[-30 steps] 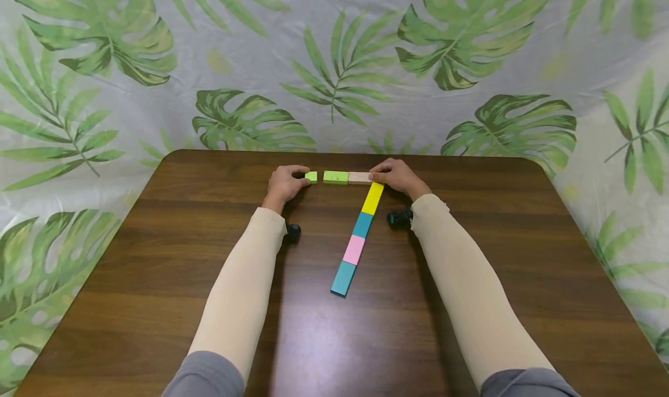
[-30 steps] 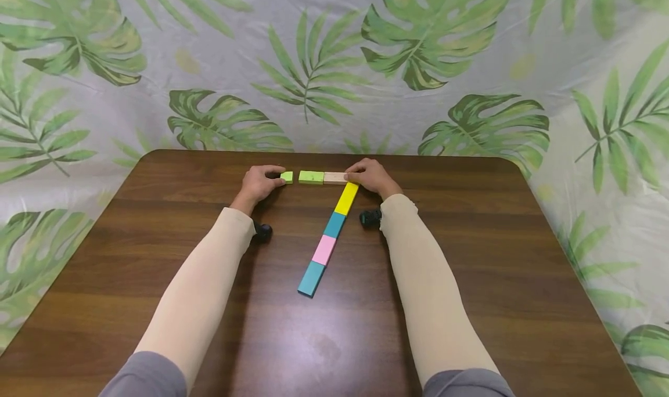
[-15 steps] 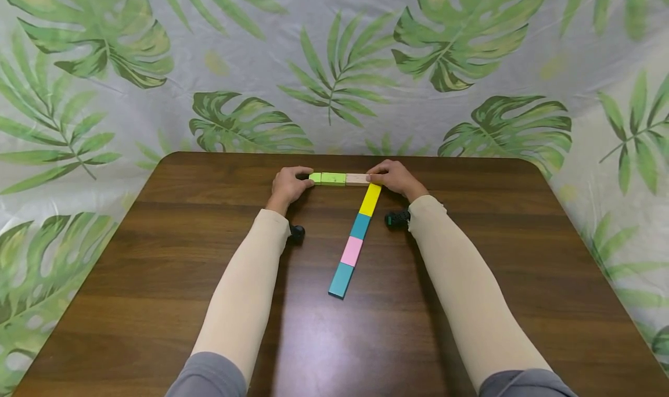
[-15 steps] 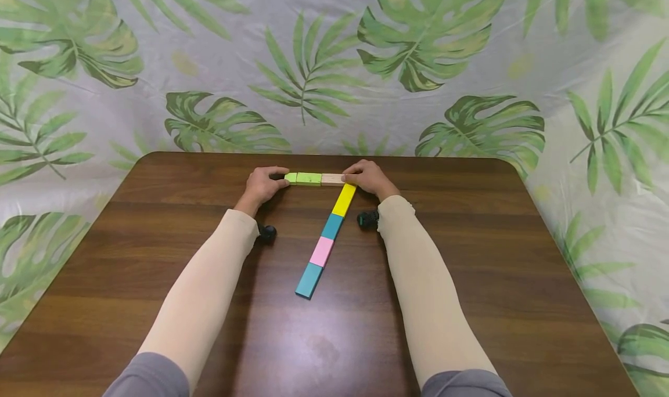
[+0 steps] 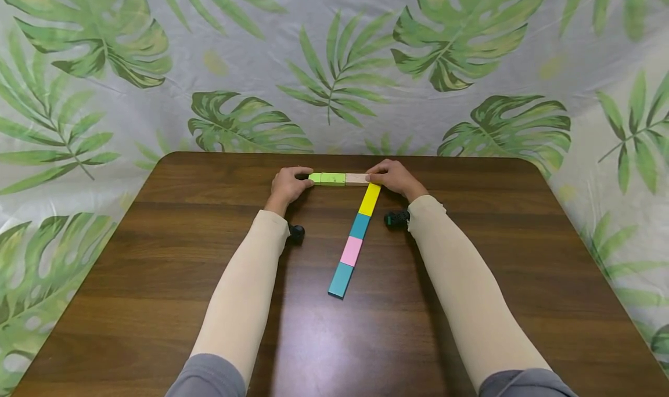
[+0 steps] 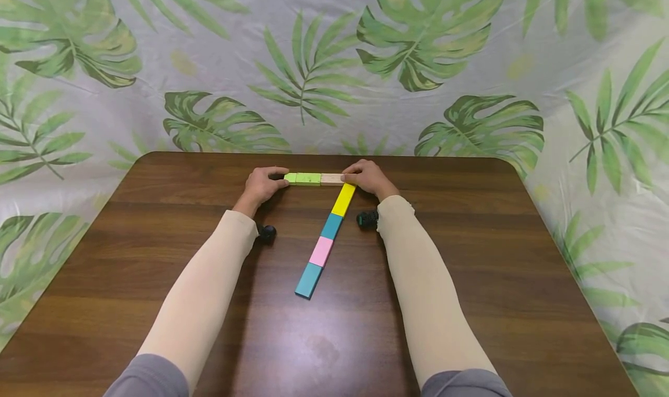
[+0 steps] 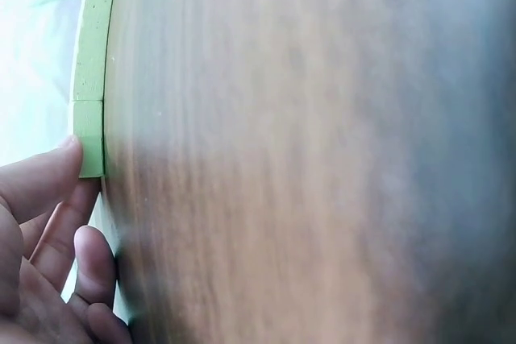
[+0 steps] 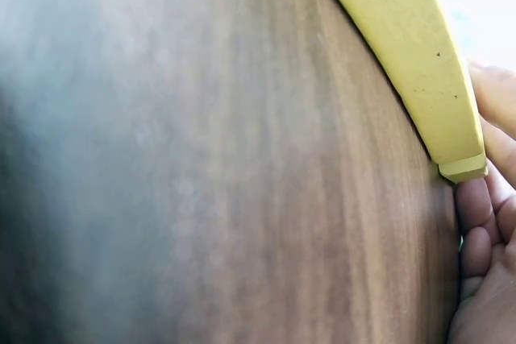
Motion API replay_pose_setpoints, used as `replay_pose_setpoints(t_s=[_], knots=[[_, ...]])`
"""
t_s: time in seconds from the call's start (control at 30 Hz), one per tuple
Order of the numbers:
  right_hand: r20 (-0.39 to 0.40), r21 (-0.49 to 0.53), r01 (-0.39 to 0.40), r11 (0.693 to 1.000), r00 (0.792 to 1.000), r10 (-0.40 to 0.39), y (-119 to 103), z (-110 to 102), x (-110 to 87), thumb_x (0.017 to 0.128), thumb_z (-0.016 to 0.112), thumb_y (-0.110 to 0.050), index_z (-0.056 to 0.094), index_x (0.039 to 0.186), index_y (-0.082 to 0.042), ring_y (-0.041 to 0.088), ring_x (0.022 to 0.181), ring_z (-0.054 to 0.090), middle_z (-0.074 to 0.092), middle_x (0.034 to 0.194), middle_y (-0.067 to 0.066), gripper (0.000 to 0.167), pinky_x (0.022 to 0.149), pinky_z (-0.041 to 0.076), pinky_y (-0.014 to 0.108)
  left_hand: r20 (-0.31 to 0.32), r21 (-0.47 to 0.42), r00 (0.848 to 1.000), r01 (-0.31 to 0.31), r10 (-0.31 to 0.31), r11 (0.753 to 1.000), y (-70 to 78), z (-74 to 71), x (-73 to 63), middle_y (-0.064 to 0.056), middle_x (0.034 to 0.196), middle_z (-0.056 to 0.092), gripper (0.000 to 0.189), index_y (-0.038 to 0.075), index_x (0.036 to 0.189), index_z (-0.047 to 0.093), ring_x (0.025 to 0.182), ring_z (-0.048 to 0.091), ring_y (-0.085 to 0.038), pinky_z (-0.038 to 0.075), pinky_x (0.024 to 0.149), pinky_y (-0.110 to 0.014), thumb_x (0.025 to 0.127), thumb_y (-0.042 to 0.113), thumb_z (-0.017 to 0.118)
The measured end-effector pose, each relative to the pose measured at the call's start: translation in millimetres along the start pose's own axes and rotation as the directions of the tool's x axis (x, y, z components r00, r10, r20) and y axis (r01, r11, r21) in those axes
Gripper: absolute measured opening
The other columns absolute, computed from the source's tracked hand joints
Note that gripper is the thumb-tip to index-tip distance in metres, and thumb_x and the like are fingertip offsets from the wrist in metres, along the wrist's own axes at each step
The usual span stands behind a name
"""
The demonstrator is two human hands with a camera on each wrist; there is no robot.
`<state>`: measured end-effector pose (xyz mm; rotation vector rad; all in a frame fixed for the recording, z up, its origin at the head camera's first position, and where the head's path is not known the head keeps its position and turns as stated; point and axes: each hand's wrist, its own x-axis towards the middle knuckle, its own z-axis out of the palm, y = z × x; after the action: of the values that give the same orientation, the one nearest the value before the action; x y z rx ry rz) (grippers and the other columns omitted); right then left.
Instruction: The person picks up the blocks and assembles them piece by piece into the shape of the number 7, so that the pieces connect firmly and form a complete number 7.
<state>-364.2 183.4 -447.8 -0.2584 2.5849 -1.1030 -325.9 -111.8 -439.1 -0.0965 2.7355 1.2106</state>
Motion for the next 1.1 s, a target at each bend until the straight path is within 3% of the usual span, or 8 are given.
replay_pose_setpoints(t_s=[0.33, 0.53, 0.63, 0.83, 1.1], knots=[[0.004, 0.005, 0.004, 1.000, 1.000, -0.004, -0.3, -1.2, -0.1, 0.099, 0.061, -0.033, 0.065, 0.131, -0.010, 0.036, 0.135, 0.042, 0.047, 0.146, 0.014, 0.039, 0.112, 0.038, 0.050, 0.016, 0.002, 1.000, 0.018, -0.018, 1.000, 1.7, -0.9, 2.5, -0.003, 0.157, 0.043, 0.039, 0.029, 0.135, 0.064, 0.146, 0.035, -0.035, 0.030, 0.118, -0.053, 0.095, 0.030, 0.067], [0.007, 0.023, 0.018, 1.000, 1.000, -0.018, -0.6, -2.6, -4.1, 0.101, 0.057, -0.036, 0.064, 0.132, -0.010, 0.037, 0.140, 0.038, 0.043, 0.152, 0.014, 0.041, 0.115, 0.035, 0.051, 0.042, -0.035, 0.998, -0.037, 0.038, 0.999, -3.2, -4.8, -0.2, -0.006, 0.158, 0.042, 0.042, 0.023, 0.138, 0.061, 0.149, 0.031, -0.035, 0.025, 0.121, -0.054, 0.097, 0.028, 0.064], [-0.001, 0.028, 0.028, 0.999, 1.000, -0.028, 0.1, -2.1, -5.5, 0.102, 0.055, -0.035, 0.063, 0.133, -0.011, 0.036, 0.138, 0.041, 0.045, 0.151, 0.015, 0.041, 0.114, 0.037, 0.050, 0.079, -0.077, 0.995, -0.048, 0.054, 0.996, -7.4, -10.1, -3.6, -0.008, 0.159, 0.040, 0.044, 0.018, 0.142, 0.056, 0.148, 0.033, -0.035, 0.030, 0.119, -0.053, 0.099, 0.026, 0.060], [-0.037, 0.009, 0.054, 0.998, 0.998, -0.054, 1.5, -4.9, -5.9, 0.104, 0.051, -0.036, 0.058, 0.139, -0.011, 0.037, 0.140, 0.040, 0.045, 0.151, 0.015, 0.043, 0.115, 0.036, 0.052, 0.163, -0.151, 0.986, -0.021, 0.046, 0.988, -13.7, -29.6, -12.0, -0.016, 0.151, 0.047, 0.047, 0.012, 0.148, 0.048, 0.127, 0.055, -0.036, 0.041, 0.111, -0.051, 0.103, 0.025, 0.053], [-0.013, 0.067, 0.005, 0.998, 1.000, -0.004, 14.9, -14.8, -22.4, 0.104, 0.047, -0.039, 0.042, 0.151, -0.012, 0.037, 0.142, 0.039, 0.041, 0.155, 0.016, 0.054, 0.116, 0.035, 0.054, 0.301, -0.050, 0.952, -0.037, 0.050, 0.998, -35.7, -56.4, -34.3, -0.019, 0.151, 0.046, 0.051, 0.011, 0.152, 0.041, 0.129, 0.054, -0.037, 0.043, 0.109, -0.052, 0.104, 0.028, 0.050]])
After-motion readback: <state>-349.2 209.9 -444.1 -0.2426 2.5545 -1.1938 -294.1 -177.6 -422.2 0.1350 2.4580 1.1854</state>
